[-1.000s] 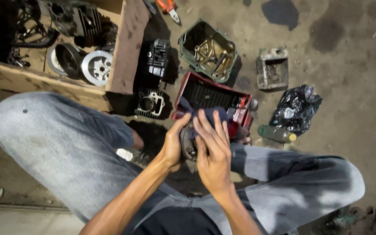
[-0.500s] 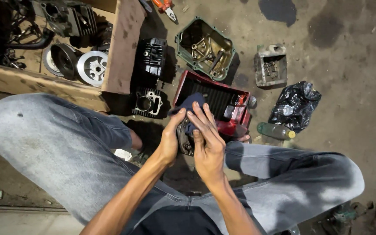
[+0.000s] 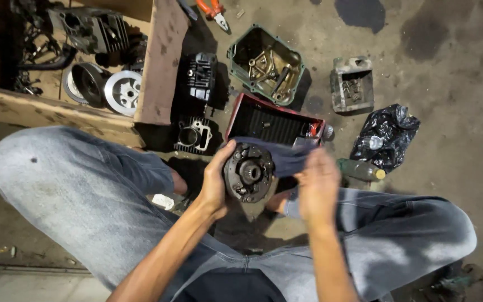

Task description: Cleaning various motorcycle engine components, including a clutch hub and casing, using a cloth.

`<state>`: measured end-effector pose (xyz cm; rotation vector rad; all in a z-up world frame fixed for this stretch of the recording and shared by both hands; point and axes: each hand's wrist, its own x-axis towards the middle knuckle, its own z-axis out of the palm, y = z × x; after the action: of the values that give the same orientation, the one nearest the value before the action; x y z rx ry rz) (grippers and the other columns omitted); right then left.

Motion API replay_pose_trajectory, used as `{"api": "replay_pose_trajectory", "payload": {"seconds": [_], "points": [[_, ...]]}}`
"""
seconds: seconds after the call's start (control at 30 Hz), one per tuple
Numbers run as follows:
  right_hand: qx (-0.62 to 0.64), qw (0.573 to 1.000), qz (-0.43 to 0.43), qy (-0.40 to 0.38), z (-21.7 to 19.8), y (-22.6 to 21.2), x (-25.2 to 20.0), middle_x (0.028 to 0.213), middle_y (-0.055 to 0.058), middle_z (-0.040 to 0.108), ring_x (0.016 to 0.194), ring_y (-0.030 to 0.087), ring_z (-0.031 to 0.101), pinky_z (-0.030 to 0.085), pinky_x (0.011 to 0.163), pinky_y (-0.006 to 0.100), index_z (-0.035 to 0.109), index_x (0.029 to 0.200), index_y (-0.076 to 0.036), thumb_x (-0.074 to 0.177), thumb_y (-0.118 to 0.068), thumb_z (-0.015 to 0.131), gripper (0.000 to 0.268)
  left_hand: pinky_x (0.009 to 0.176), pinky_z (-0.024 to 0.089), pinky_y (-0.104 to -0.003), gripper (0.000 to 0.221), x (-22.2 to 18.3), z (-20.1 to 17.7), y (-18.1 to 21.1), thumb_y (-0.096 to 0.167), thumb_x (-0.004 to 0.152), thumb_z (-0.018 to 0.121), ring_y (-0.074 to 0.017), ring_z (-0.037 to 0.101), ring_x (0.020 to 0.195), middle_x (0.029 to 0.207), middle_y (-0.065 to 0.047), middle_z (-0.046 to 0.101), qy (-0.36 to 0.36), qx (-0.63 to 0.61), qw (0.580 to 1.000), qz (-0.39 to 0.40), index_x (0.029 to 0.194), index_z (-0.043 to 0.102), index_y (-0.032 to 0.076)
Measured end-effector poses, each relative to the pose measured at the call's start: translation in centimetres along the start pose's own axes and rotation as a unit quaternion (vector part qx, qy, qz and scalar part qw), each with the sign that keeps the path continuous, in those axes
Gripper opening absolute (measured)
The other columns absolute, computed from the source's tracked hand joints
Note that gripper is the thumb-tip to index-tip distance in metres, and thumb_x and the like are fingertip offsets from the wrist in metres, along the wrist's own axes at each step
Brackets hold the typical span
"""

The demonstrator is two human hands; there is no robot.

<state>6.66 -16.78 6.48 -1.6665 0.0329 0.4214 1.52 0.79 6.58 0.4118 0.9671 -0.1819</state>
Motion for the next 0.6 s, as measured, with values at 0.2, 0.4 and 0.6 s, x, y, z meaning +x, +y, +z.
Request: {"api": "replay_pose_trajectory", "payload": {"seconds": [0.2,0.4,0.6], "points": [[0.297,0.911,0.177,0.225,-7.2,0.4,2.9,0.096,0.002,0.076,0.085,0.014,0.075,0.063,0.081,0.033,0.068,0.112,-0.025,0.103,-0.046,0.059,0.024,0.084,0.058,-0.055,0.049,0.8,-1.0,2.7,0.03,0.075,0.077,-0.0354,0.069,0.094,0.104,-0.021,0.073,-0.017,0.041,0.998,-0.041,0.114,0.071,0.002],[0.338,0.933,0.089,0.091,-10.1,-2.9,1.2,0.113,0.009,0.064,0.095,0.021,0.063,0.054,0.081,0.042,0.061,0.123,-0.003,0.112,-0.029,0.048,0.031,0.055,0.047,-0.036,0.025,0.0,-4.3,12.5,-0.002,0.08,0.057,-0.0256,0.056,0.063,0.081,-0.017,0.062,0.069,0.249,0.956,0.136,0.104,0.061,-0.005],[0.356,0.922,0.088,0.123,-11.5,-1.5,2.2,0.108,0.006,0.072,0.09,0.011,0.071,0.057,0.089,0.025,0.064,0.12,-0.001,0.114,-0.023,0.05,0.027,0.067,0.049,-0.03,0.084,6.5,-6.6,24.0,-0.005,0.071,0.054,-0.0234,0.06,0.088,0.114,-0.017,0.065,0.169,0.477,0.82,0.268,0.152,0.046,0.016]]}}
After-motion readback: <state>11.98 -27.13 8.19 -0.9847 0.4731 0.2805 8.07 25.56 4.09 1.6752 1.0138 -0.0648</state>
